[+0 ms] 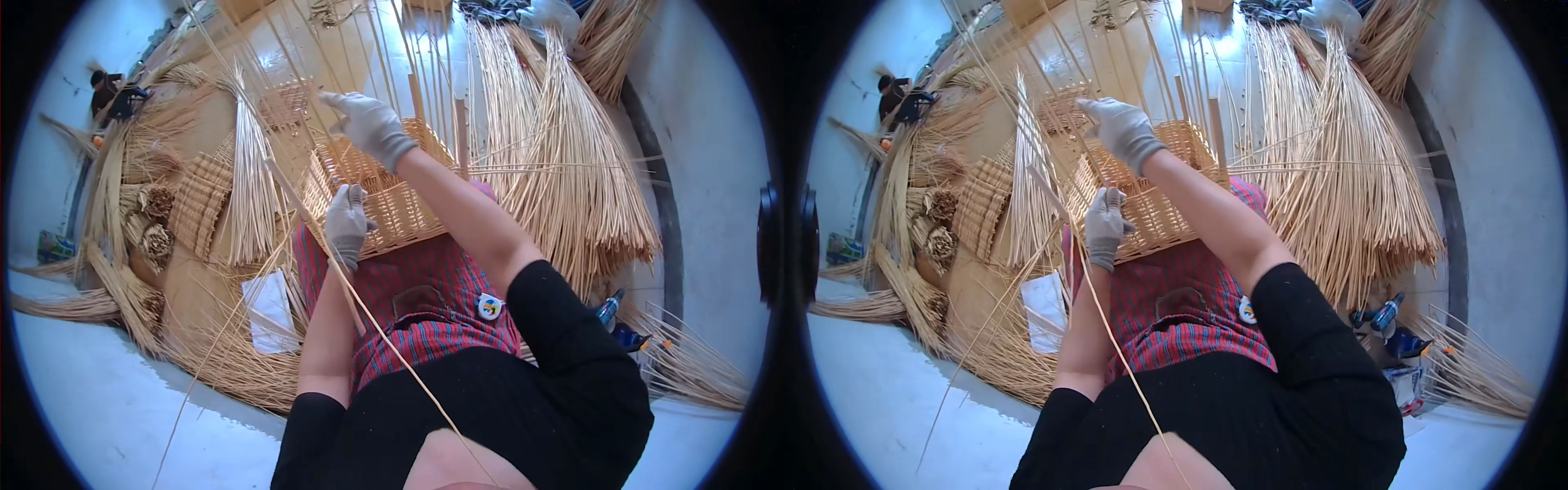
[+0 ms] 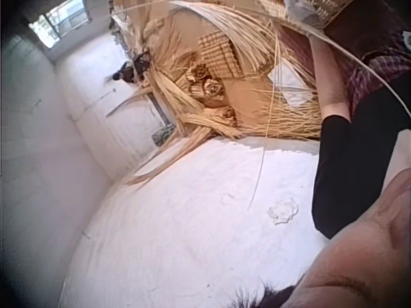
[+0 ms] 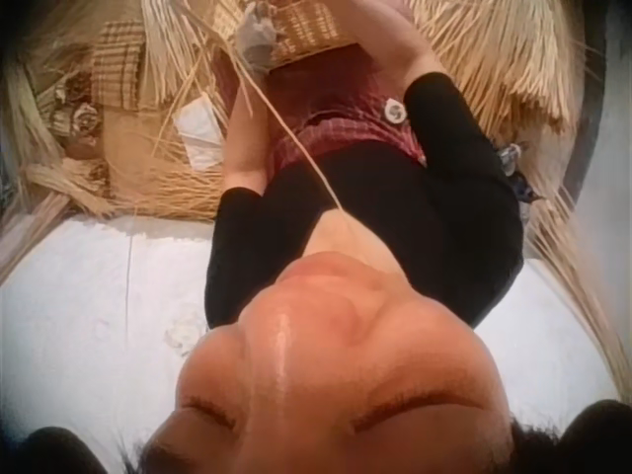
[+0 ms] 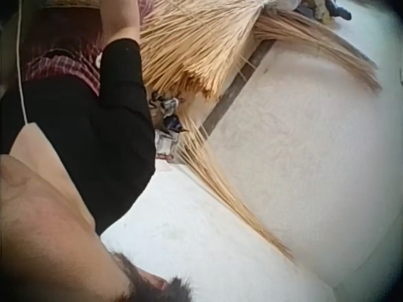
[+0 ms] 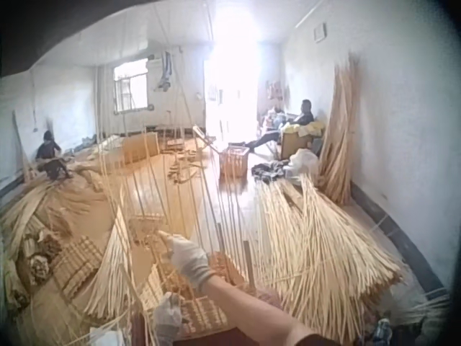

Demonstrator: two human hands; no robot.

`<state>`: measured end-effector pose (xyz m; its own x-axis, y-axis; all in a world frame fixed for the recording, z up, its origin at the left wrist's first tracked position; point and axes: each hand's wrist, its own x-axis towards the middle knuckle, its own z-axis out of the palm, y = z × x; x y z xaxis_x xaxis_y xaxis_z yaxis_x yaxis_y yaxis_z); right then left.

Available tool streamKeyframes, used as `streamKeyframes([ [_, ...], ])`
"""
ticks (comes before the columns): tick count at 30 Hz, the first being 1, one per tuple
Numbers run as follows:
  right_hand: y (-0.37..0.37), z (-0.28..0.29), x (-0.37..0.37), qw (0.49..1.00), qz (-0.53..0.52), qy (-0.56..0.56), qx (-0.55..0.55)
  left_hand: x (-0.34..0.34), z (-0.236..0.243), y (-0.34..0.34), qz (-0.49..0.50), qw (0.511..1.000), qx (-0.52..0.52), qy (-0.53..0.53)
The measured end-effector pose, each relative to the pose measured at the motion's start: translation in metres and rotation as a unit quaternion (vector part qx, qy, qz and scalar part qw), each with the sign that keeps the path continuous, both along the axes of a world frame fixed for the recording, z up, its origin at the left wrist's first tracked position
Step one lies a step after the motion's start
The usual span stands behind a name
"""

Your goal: The recorder is weaving a rectangular basket using long wooden or reed strips.

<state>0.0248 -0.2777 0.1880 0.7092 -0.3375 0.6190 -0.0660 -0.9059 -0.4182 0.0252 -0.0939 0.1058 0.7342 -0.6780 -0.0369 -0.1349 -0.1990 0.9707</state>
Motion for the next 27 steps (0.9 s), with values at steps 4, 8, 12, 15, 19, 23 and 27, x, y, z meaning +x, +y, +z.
streamKeyframes([
  [4, 0.054, 0.006, -0.021, 0.990, -0.067, -0.025, 0.122, 0.021, -0.018, 0.013, 0.002, 0.998, -0.029, 0.060],
  [8, 0.050, -0.068, -0.117, 0.861, 0.081, -0.268, 0.425, 0.014, 0.003, 0.002, 0.020, 0.998, -0.006, 0.063],
  [12, 0.070, -0.072, -0.161, 0.928, 0.082, -0.163, 0.326, -0.003, 0.024, 0.009, 0.096, 0.995, -0.026, -0.020],
  [15, 0.019, -0.089, -0.168, 0.844, -0.131, -0.190, 0.484, -0.019, 0.018, 0.001, 0.062, 0.882, -0.076, -0.461],
  [19, 0.015, -0.049, -0.150, 0.900, -0.061, -0.123, 0.413, -0.063, 0.003, -0.018, -0.063, 0.832, 0.211, -0.509],
  [23, 0.007, -0.007, -0.114, 0.986, -0.119, 0.030, 0.116, -0.061, -0.017, -0.029, -0.029, 0.797, 0.229, -0.558],
  [27, -0.010, -0.034, -0.155, 0.984, -0.086, -0.092, 0.125, -0.067, 0.021, -0.033, -0.095, 0.796, 0.315, -0.508],
])
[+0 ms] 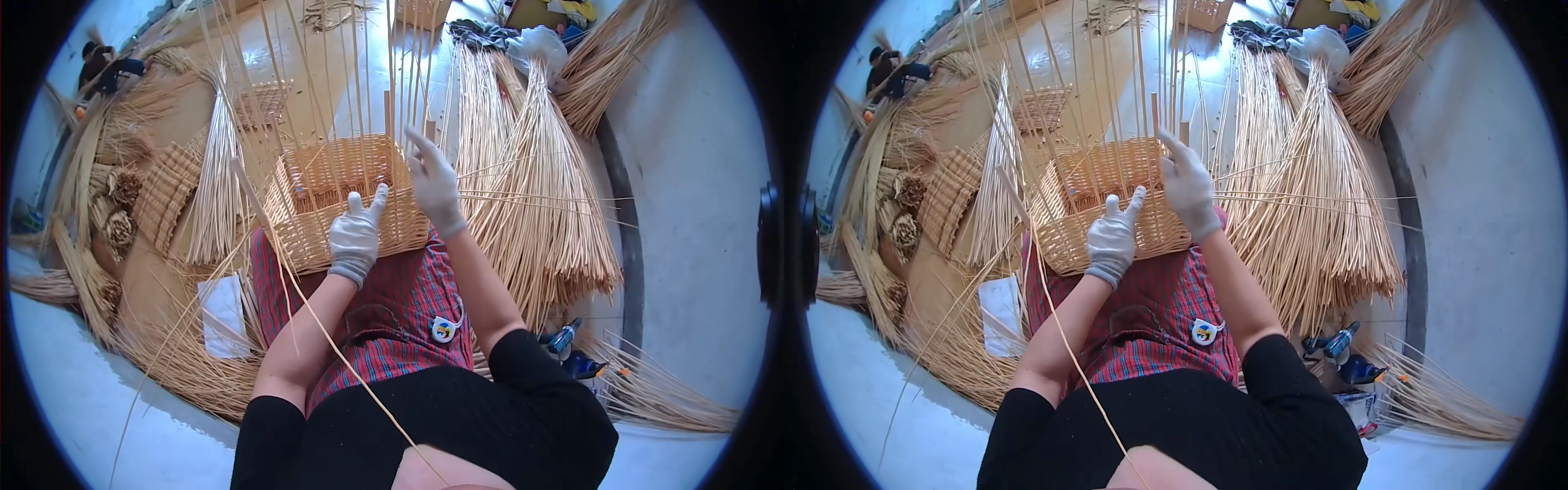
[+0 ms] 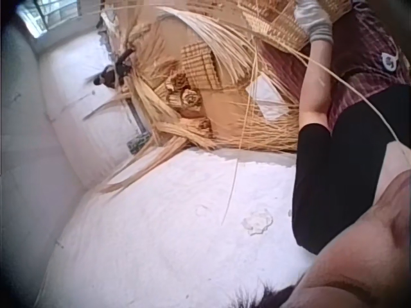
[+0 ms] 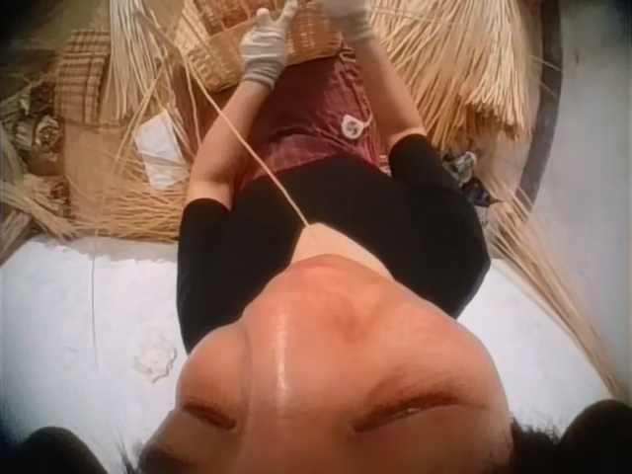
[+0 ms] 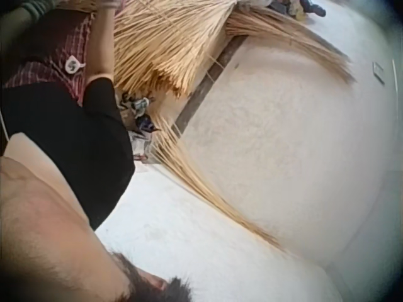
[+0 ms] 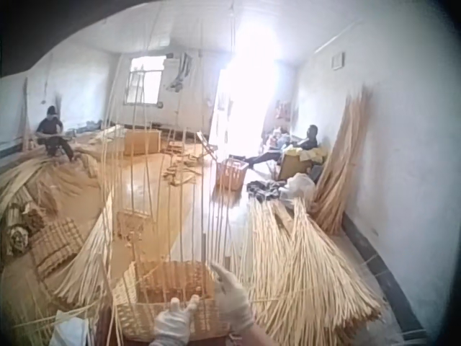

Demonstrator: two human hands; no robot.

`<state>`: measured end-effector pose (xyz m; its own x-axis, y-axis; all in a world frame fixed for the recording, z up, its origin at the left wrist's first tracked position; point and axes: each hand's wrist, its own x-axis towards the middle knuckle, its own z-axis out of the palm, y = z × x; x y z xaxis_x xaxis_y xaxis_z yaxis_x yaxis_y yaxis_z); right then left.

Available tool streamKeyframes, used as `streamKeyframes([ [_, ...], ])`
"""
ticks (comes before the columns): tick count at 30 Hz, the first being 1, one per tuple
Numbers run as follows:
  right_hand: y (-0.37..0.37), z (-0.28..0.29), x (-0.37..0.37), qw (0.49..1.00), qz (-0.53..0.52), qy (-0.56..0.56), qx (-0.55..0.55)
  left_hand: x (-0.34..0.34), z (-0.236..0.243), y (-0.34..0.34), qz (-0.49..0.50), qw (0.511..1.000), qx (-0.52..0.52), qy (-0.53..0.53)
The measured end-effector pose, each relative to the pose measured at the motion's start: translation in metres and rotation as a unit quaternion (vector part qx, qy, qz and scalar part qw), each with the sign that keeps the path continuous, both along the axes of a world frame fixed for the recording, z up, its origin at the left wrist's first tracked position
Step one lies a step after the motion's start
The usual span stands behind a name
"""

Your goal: The recorder is weaving a rectangular basket using long wooden or reed strips.

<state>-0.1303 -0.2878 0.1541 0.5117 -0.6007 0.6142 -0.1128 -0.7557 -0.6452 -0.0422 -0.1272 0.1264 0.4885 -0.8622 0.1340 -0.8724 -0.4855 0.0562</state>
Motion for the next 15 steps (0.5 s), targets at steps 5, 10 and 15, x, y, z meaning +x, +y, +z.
streamKeyframes([
  [5, 0.052, -0.048, -0.110, 0.936, -0.025, -0.009, 0.352, 0.004, -0.008, 0.012, -0.063, 0.949, -0.204, 0.234],
  [10, 0.079, 0.023, -0.149, 0.830, 0.231, 0.252, 0.441, -0.023, 0.041, 0.086, -0.018, 0.625, -0.118, 0.771],
  [15, 0.083, 0.044, -0.146, 0.775, 0.283, 0.298, 0.480, -0.035, 0.048, 0.119, -0.004, 0.526, -0.120, 0.842],
])
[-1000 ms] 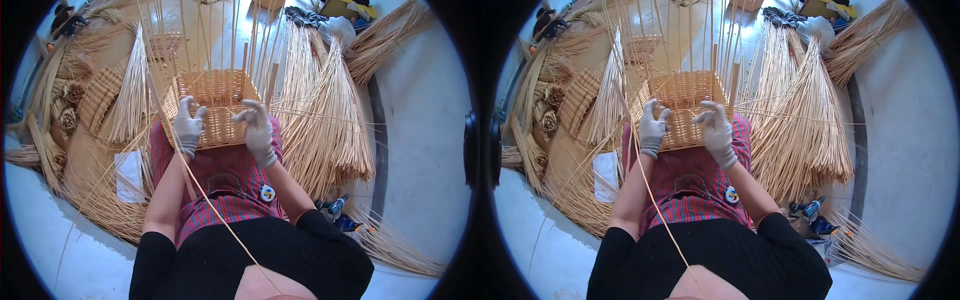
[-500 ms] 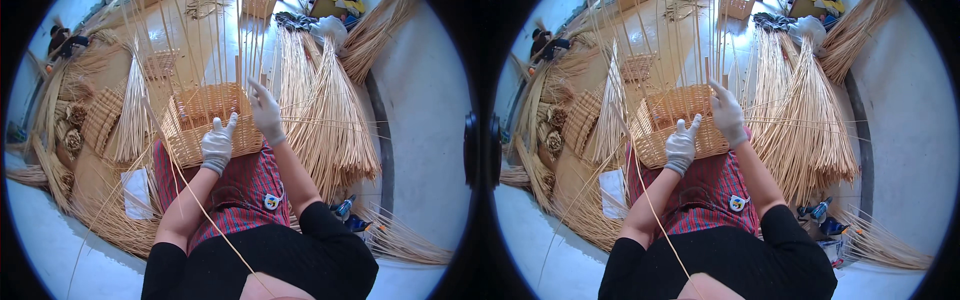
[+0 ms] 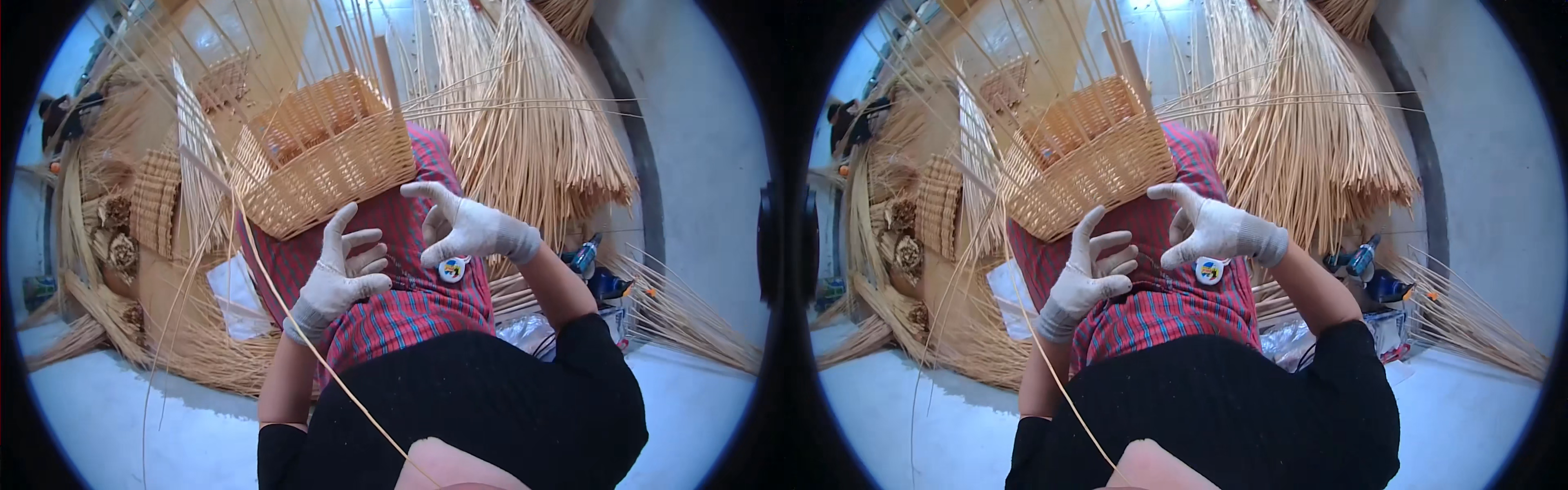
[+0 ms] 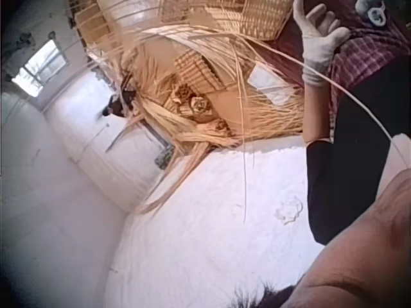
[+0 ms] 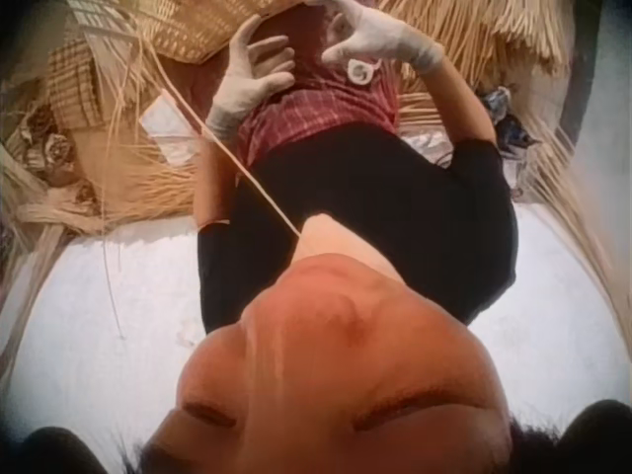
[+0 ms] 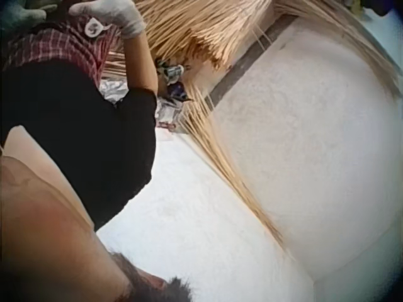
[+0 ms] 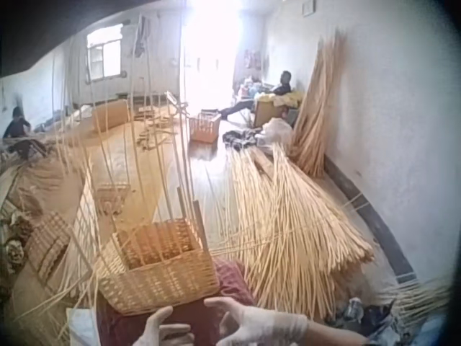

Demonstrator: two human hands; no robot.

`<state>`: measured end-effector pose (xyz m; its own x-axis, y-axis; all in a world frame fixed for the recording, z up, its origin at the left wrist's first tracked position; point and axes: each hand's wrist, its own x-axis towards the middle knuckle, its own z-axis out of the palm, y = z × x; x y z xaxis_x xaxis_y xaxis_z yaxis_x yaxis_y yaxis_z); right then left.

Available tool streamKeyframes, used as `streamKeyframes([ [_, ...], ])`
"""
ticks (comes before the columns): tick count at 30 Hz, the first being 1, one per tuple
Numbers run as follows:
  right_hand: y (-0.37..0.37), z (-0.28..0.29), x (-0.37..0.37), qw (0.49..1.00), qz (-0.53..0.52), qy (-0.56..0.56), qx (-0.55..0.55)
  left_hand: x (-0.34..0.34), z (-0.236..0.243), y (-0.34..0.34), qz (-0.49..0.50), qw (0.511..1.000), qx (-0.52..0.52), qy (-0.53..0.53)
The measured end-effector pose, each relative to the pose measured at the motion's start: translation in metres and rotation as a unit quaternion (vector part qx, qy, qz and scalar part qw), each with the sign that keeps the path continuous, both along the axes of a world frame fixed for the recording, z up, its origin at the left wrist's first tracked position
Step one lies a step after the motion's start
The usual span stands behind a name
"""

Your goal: The recorder is weaving a rectangular basket using long wooden or reed strips.

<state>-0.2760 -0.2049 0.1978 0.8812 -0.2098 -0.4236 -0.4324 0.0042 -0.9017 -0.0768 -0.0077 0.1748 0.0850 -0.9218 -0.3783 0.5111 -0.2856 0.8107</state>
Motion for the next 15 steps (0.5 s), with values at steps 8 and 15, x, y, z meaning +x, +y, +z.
streamKeyframes([
  [8, 0.006, -0.012, 0.018, 0.996, 0.009, -0.032, -0.088, 0.001, -0.003, 0.003, 0.037, 0.999, 0.020, -0.020],
  [15, 0.001, -0.016, 0.024, 0.997, 0.012, -0.033, -0.072, 0.002, -0.005, 0.001, 0.049, 0.999, 0.018, 0.008],
])
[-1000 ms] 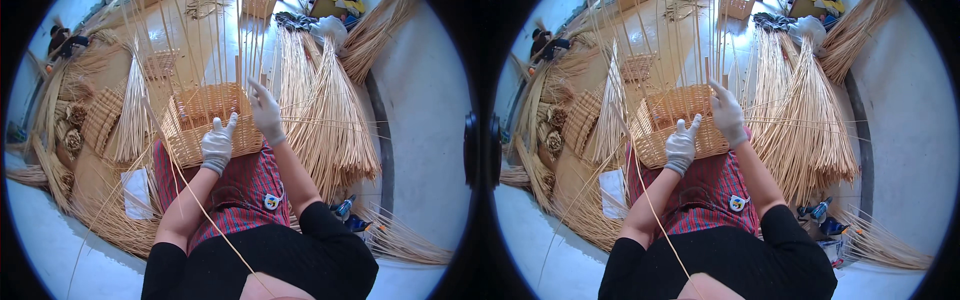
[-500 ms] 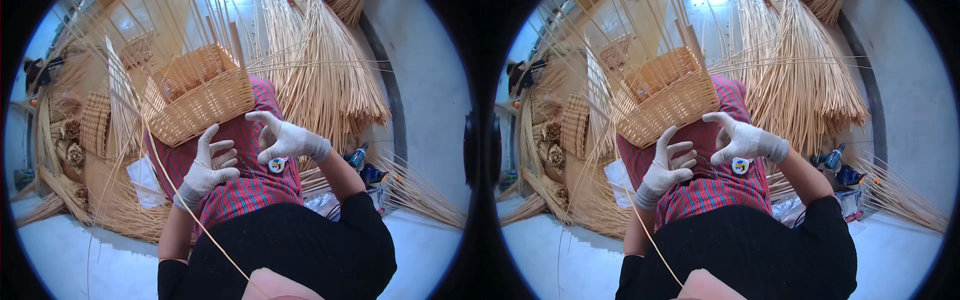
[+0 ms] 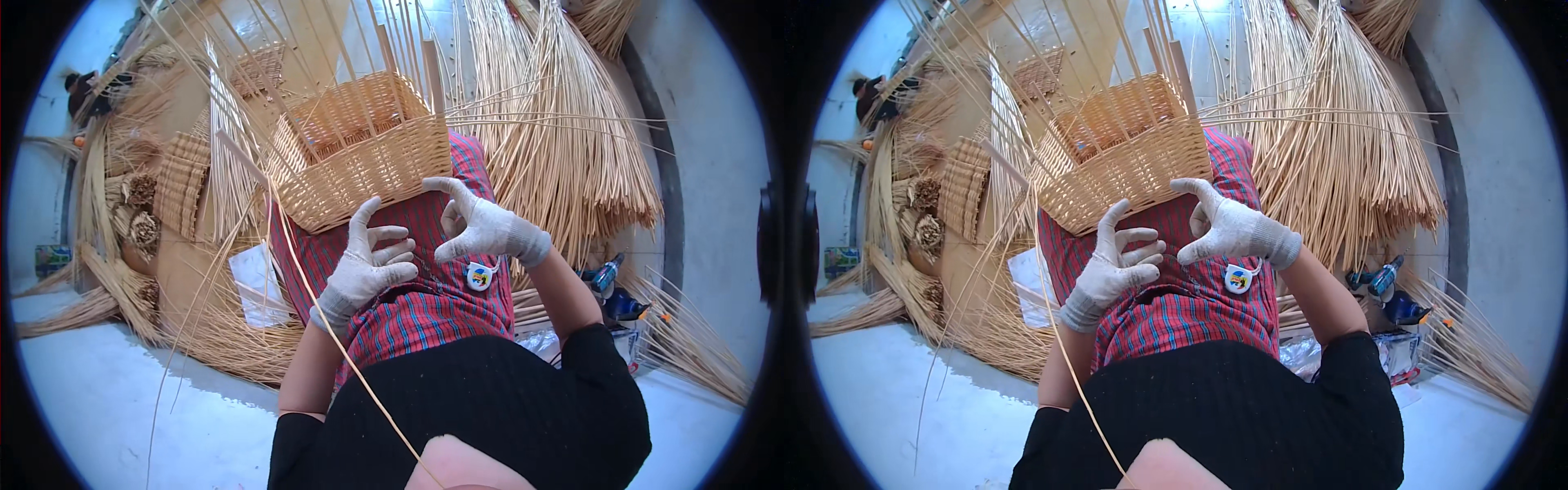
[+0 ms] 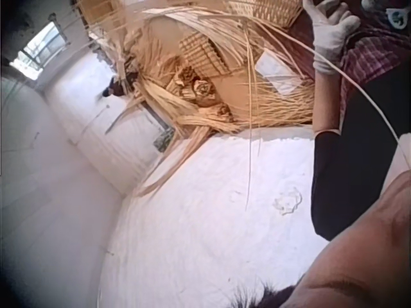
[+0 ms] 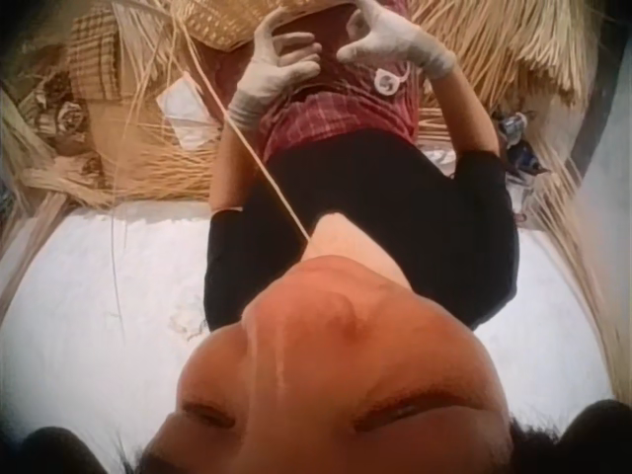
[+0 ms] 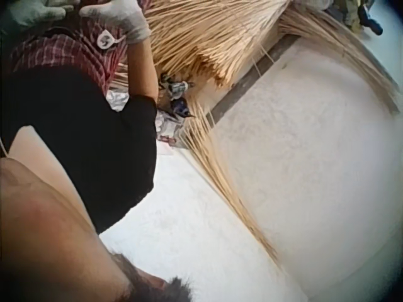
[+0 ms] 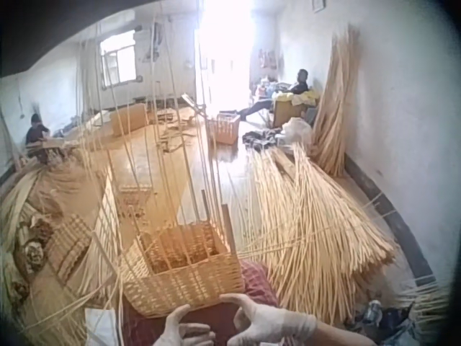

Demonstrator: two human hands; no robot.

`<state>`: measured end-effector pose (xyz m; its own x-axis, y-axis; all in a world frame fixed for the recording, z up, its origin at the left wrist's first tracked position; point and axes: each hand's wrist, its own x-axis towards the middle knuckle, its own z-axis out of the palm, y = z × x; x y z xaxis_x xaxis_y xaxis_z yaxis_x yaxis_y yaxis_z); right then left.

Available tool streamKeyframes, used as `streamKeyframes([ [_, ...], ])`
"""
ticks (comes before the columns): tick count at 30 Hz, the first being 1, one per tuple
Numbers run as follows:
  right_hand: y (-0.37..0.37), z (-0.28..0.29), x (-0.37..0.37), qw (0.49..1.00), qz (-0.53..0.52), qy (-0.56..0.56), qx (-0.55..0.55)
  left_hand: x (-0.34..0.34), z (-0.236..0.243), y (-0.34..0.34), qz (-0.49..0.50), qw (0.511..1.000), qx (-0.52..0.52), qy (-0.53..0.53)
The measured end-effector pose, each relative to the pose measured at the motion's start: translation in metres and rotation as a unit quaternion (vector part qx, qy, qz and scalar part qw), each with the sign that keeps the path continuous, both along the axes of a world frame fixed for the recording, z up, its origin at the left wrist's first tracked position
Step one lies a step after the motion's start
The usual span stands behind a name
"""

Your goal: The recorder is weaving a rectangular basket using long wooden or reed strips.

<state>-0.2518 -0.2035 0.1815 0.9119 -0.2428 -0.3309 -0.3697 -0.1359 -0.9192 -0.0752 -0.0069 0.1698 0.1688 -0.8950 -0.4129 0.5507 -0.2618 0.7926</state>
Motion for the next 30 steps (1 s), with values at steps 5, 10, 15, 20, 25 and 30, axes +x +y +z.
streamKeyframes([
  [5, -0.002, -0.010, 0.004, 0.999, -0.009, 0.027, 0.017, -0.001, -0.013, 0.001, 0.011, 0.998, -0.015, -0.053],
  [10, -0.012, -0.004, 0.006, 0.869, -0.322, -0.190, -0.324, -0.005, 0.003, 0.007, 0.152, 0.810, 0.065, -0.562],
  [15, -0.032, -0.010, 0.004, 0.886, -0.322, -0.131, -0.306, 0.011, 0.001, -0.008, 0.178, 0.780, 0.109, -0.590],
  [20, -0.031, -0.017, 0.004, 0.900, -0.308, -0.141, -0.276, 0.011, 0.006, -0.012, 0.171, 0.780, 0.140, -0.586],
  [25, -0.030, -0.018, 0.001, 0.910, -0.299, -0.082, -0.274, 0.011, 0.000, -0.005, 0.166, 0.790, 0.134, -0.575],
  [30, -0.025, -0.014, 0.005, 0.932, -0.260, -0.081, -0.238, 0.016, -0.007, -0.001, 0.140, 0.797, 0.106, -0.578],
])
